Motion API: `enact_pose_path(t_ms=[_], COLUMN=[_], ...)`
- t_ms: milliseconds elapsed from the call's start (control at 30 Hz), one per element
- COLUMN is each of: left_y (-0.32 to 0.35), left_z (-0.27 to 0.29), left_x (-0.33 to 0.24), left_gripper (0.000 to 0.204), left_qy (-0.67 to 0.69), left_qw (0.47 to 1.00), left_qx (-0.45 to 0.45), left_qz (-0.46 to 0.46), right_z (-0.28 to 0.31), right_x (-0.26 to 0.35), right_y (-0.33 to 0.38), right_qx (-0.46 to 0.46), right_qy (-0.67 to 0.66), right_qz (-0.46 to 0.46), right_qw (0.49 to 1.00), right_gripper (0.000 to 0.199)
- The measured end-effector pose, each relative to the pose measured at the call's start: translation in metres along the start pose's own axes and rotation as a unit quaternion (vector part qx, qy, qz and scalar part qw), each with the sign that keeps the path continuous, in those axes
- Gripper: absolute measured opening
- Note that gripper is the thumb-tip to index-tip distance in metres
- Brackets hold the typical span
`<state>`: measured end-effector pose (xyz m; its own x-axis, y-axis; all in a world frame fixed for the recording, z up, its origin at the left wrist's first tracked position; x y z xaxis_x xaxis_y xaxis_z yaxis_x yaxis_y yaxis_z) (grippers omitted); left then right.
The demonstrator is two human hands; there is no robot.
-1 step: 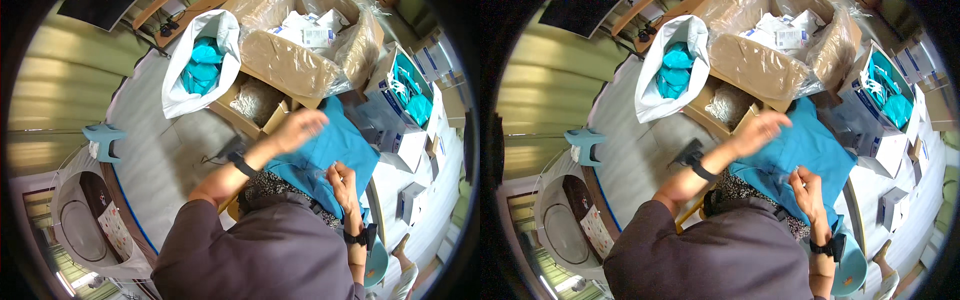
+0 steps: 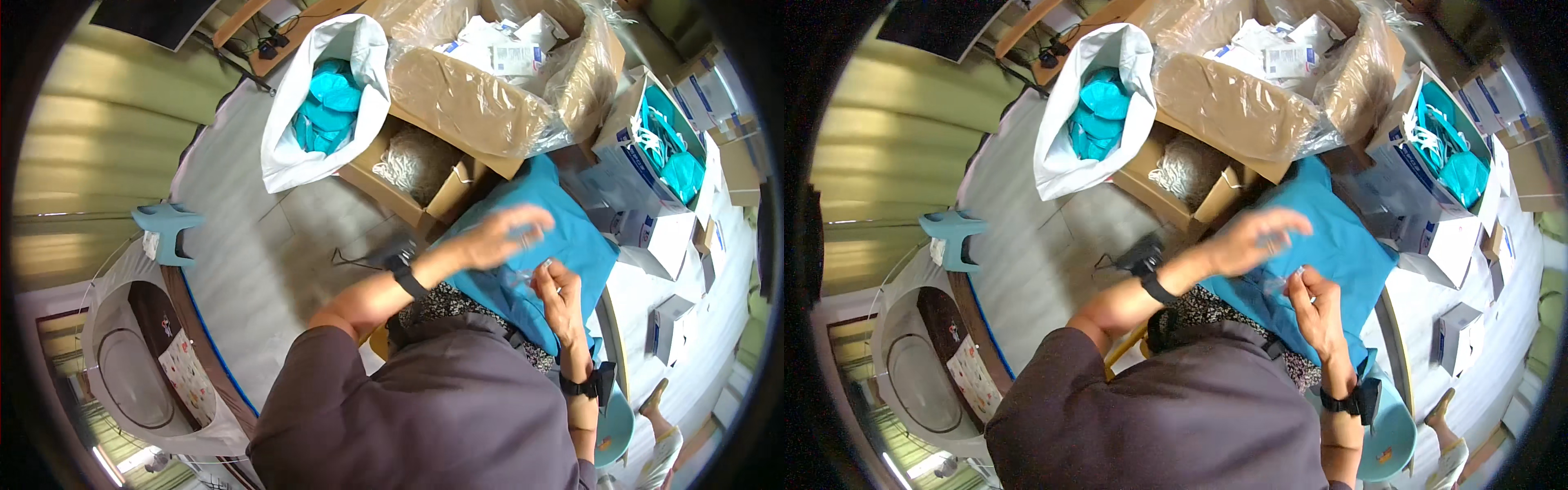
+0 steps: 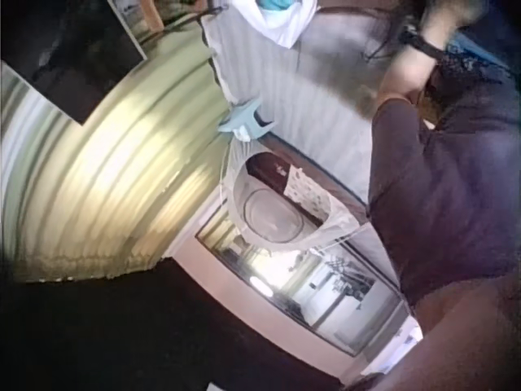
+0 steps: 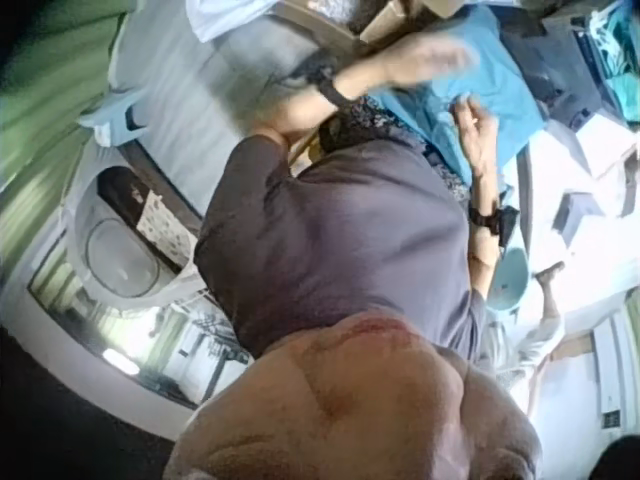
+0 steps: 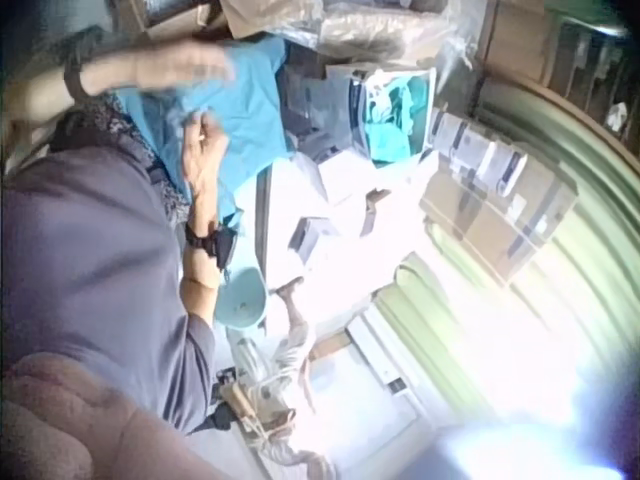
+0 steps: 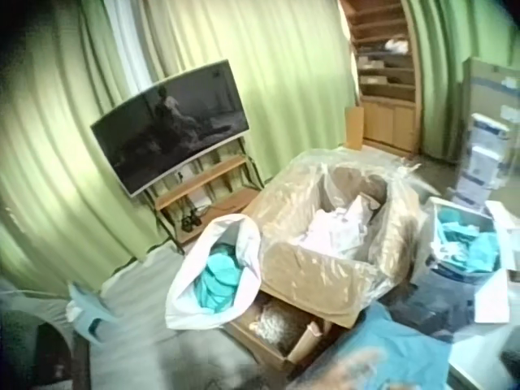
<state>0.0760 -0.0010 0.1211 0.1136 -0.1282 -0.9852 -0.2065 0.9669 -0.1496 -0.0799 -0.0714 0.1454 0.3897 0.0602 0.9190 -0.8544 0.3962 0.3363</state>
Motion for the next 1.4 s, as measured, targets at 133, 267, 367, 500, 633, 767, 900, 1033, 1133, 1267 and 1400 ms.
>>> enact_pose_path(t_ms=[133, 267, 367, 500, 633, 767, 900, 1033, 1133, 1267, 1400], left_y=[0.02, 0.03, 0.032, 0.036, 0.048, 0.006, -0.086, -0.181, -0.257, -0.349, -0.404], left_z=[-0.077, -0.065, -0.005, 0.089, 0.163, 0.157, 0.1, 0.036, -0.014, -0.066, -0.099], left_x=[-0.006, 0.023, 0.025, 0.017, 0.049, 0.015, -0.042, -0.067, -0.056, -0.015, 0.049], left_gripper=[0.053, 0.029, 0.025, 0.024, 0.065, 0.07, 0.039, 0.026, 0.026, 0.059, 0.094], left_qy=[0.248, 0.112, -0.115, -0.229, -0.424, -0.563, -0.432, -0.359, -0.321, -0.314, -0.176], left_qw=[0.918, 0.953, 0.977, 0.931, 0.844, 0.782, 0.89, 0.925, 0.938, 0.948, 0.974], left_qx=[0.206, 0.129, 0.004, -0.194, -0.131, -0.153, -0.135, -0.111, -0.068, -0.036, -0.055], left_qz=[0.232, 0.252, 0.179, 0.209, 0.302, 0.219, 0.05, -0.056, -0.112, -0.036, 0.13], right_z=[0.025, 0.027, 0.023, 0.04, 0.053, 0.08, 0.087, 0.071, 0.07, 0.074, 0.078], right_x=[0.003, -0.021, -0.035, -0.074, -0.101, -0.102, -0.111, -0.137, -0.136, -0.131, -0.132], right_y=[-0.003, -0.004, 0.0, 0.017, 0.028, 0.04, 0.034, 0.026, 0.027, 0.027, 0.026], right_qx=[-0.118, -0.095, -0.125, -0.166, -0.203, -0.266, -0.262, -0.214, -0.229, -0.251, -0.254], right_qy=[-0.132, -0.21, -0.11, -0.073, -0.053, 0.189, 0.394, 0.439, 0.427, 0.409, 0.382], right_qz=[0.033, 0.03, 0.019, -0.012, -0.052, -0.031, 0.005, -0.028, -0.037, -0.037, -0.024], right_qw=[0.984, 0.973, 0.986, 0.983, 0.976, 0.945, 0.881, 0.872, 0.874, 0.876, 0.888], right_gripper=[0.032, 0.019, 0.023, 0.033, 0.029, 0.032, 0.045, 0.063, 0.061, 0.059, 0.058])
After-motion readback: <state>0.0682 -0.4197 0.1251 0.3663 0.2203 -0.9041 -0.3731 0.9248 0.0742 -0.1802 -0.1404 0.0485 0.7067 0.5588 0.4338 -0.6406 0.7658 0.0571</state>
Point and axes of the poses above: each hand's wrist, its own y-axis away from the middle knuckle, its own z-axis out of the back of the hand, x = y × z, the point moved 5 cm from there along -y, towards the middle knuckle, and after that the axes turned 5 degrees about x, right-handed, at the moved point
